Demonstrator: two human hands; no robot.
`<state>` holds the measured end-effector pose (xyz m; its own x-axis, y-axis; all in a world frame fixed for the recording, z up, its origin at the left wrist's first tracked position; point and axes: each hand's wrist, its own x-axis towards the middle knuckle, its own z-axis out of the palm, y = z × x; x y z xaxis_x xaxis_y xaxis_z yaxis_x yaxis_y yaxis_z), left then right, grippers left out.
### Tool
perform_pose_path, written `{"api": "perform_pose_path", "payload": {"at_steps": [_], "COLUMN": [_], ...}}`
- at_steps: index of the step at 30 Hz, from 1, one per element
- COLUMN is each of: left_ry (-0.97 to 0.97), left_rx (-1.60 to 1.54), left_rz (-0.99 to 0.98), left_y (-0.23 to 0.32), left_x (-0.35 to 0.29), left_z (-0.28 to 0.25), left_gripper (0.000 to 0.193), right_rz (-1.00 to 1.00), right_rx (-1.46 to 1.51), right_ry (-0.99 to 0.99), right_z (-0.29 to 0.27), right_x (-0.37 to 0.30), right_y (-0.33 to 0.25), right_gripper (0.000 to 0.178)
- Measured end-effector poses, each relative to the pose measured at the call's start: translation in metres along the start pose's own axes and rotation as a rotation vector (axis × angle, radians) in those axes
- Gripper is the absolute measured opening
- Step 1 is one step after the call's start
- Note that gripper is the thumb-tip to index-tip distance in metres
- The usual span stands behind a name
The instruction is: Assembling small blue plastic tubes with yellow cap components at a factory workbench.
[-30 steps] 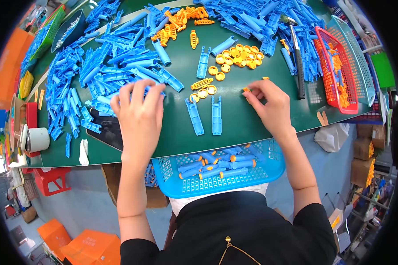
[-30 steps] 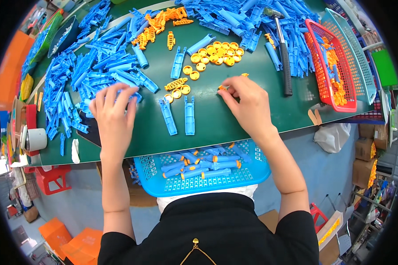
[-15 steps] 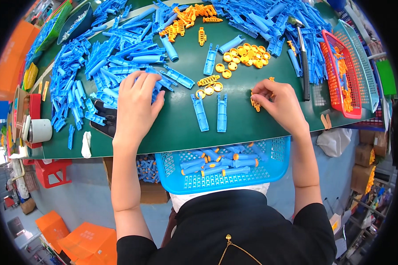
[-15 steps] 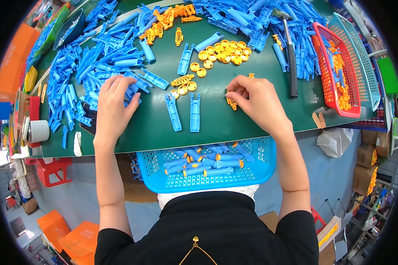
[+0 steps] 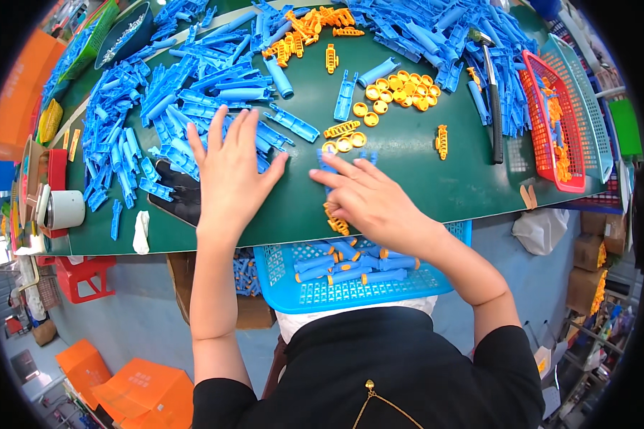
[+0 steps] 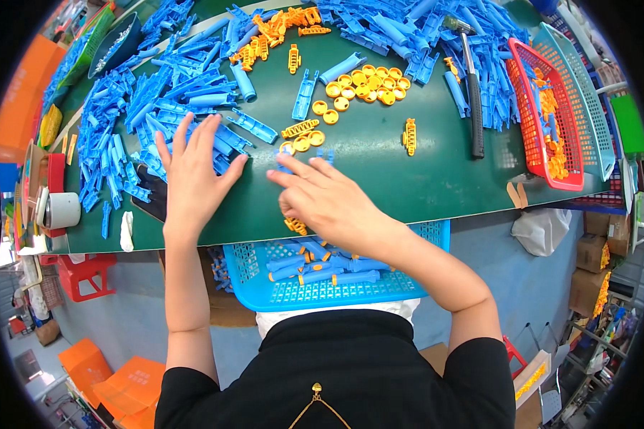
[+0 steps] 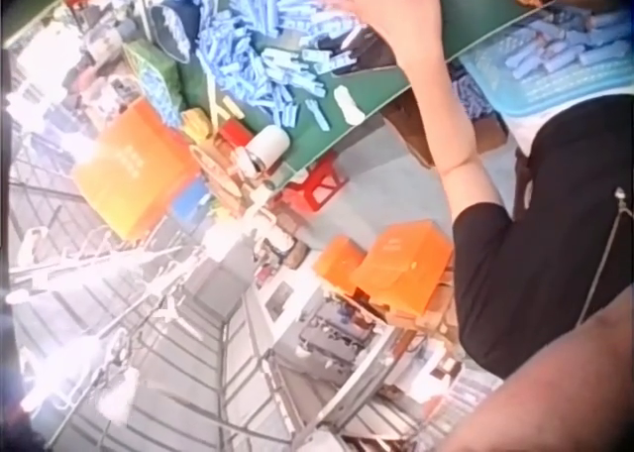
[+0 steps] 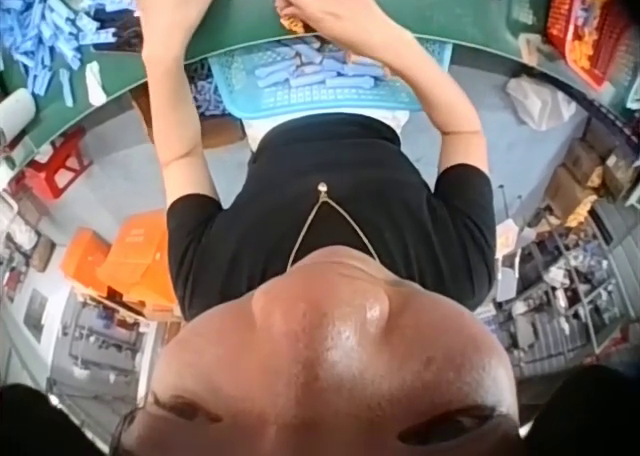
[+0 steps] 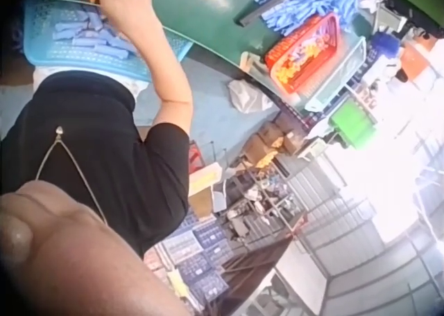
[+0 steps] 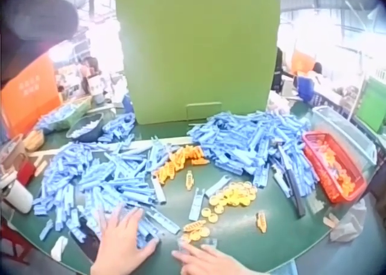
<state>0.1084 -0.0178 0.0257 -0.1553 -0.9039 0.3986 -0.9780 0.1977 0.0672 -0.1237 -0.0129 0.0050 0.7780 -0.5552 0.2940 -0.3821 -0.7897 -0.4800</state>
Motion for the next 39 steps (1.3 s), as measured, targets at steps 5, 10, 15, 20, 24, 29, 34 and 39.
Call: {"api": "perform_pose_path", "payload": {"at_steps": [5,10,15,20,24,29,34,39], "left_ry": [-0.012,-0.054,-0.321,-0.175,-0.128,-0.134,-0.137,-0.132], "left_rx": [0.048,-0.087,-0.603,-0.479,-0.489,-0.518,-0.521,-0.513], "left_rz": [0.010,0.011,-0.185,-0.021,0.044,0.022,0.018,0.024], "left_y": [0.033,0.069,0.097,0.079,0.077,0.077,0.075,0.076], "left_x": [-0.014,-0.028,-0.038,-0.029,-0.032,-0.033,-0.033,-0.033], "left_z": [-0.001,0.006,-0.006,-0.005,0.014,0.016,0.016,0.015], "left_gripper": [0.047,0.033,0.078,0.097,0.092,0.089,0.089,0.091], "right_rz": [0.114,0.228,0.353,0.328,0.243,0.205,0.211,0.208], "right_rx": [-0.037,-0.263,-0.195,-0.073,-0.003,-0.068,-0.105,-0.105], "right_ry": [0.018,0.176,0.259,0.315,0.295,0.226,0.226,0.320], "right_z": [-0.029,-0.058,-0.043,-0.034,-0.019,-0.016,-0.013,-0.004], "right_x": [-0.035,-0.049,-0.033,-0.016,0.001,0.007,0.012,0.009], "right_y": [0.028,0.043,0.009,0.015,0.021,0.026,0.023,0.022], "right_gripper": [0.018,0.015,0.009,0.010,0.013,0.012,0.011,0.008]}}
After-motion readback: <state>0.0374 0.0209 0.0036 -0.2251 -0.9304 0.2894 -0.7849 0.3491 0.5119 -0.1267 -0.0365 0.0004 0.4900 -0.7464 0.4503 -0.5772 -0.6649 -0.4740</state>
